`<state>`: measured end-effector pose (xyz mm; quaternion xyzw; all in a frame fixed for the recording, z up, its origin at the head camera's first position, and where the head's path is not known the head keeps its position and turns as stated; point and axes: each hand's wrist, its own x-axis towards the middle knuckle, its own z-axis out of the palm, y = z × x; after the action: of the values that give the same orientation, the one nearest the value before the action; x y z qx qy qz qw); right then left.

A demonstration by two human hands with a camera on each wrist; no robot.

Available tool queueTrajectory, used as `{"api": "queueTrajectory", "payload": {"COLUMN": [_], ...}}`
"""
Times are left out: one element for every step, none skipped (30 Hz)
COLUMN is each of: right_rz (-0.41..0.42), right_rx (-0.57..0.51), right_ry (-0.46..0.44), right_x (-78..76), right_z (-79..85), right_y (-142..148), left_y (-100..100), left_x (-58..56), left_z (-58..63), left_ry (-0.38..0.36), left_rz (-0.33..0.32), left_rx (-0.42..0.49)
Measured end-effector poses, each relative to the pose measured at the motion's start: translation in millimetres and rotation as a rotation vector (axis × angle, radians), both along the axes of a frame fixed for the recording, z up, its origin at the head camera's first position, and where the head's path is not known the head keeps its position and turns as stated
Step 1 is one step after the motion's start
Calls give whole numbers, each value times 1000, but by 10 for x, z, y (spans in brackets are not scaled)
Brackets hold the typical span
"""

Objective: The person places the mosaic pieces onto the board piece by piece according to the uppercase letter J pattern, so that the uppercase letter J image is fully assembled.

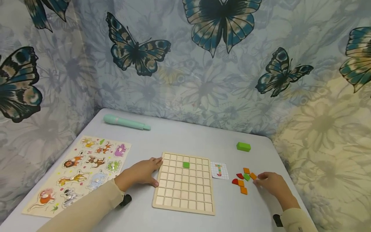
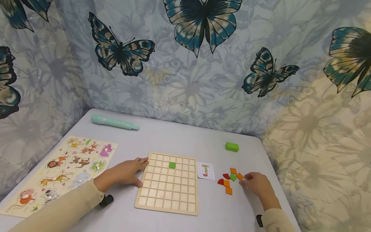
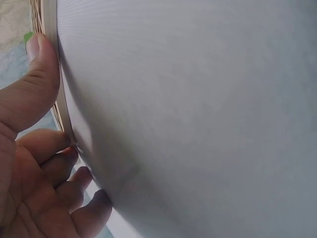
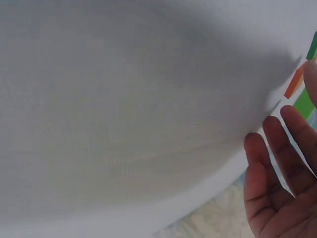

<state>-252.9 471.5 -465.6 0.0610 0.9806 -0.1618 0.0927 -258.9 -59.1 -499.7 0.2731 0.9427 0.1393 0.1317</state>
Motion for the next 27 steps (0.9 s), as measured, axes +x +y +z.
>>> {"api": "queueTrajectory", "payload": {"right_rz": [-13,-26,-31,-34,-39,-43,-42,-44,-44,-46,-47,-46,-46,-47,-46,-47,-47,-48,-45,-44,-39,-33,-28,-16,1,14,30], "right_rx": [-2,-2,-3,-2,-5,-5,-2,-1,0,1,0,1,0,-4,-4,-4,-2,1,3,4,5,4,-3,-6,-9,-16,-26], "right_ry": [-4,-9,-9,-10,-13,-15,-17,-18,-19,-19,-17,-14,-10,-7,-7,-6,-5,-4,-2,0,6,12,17,24,34,43,48], "right_x": [7,10,10,9,4,1,-4,-7,-9,-12,-14,-17,-18,-21,-25,-27,-28,-28,-28,-32,-35,-45,-58,-74,-95,-119,-144], "right_z": [-9,-15,-22,-29,-34,-39,-43,-49,-56,-62,-69,-77,-83,-88,-90,-90,-86,-78,-66,-50,-33,-12,14,40,60,75,90], "right_y": [10,12,9,1,-10,-22,-32,-42,-51,-59,-65,-70,-72,-73,-72,-69,-64,-58,-55,-55,-62,-79,-109,-155,-216,-295,-395], "left_y": [4,8,14,19,23,26,27,26,24,21,17,13,10,7,5,3,1,-1,-2,-4,-6,-9,-10,-12,-12,-12,-10], "left_x": [-3,-3,-2,0,4,7,11,16,19,22,24,25,24,24,23,21,17,14,10,4,-1,-8,-13,-18,-21,-22,-20], "left_z": [3,7,11,14,19,24,32,42,49,57,63,67,65,62,60,55,47,45,38,31,25,16,9,2,-4,-8,-6], "left_ry": [-3,-5,-6,-7,-9,-9,-9,-9,-9,-9,-6,-4,-3,-1,-3,-2,-3,-5,-4,-3,-1,2,5,7,10,8,2], "left_rz": [-3,-6,-8,-7,-5,-1,3,6,9,11,12,13,12,12,11,11,10,9,8,7,7,6,4,1,-4,-6,-8], "left_rx": [2,3,-2,-3,-5,-5,-8,-9,-12,-14,-18,-20,-21,-23,-20,-18,-16,-12,-13,-16,-19,-25,-31,-36,-41,-42,-34]}}
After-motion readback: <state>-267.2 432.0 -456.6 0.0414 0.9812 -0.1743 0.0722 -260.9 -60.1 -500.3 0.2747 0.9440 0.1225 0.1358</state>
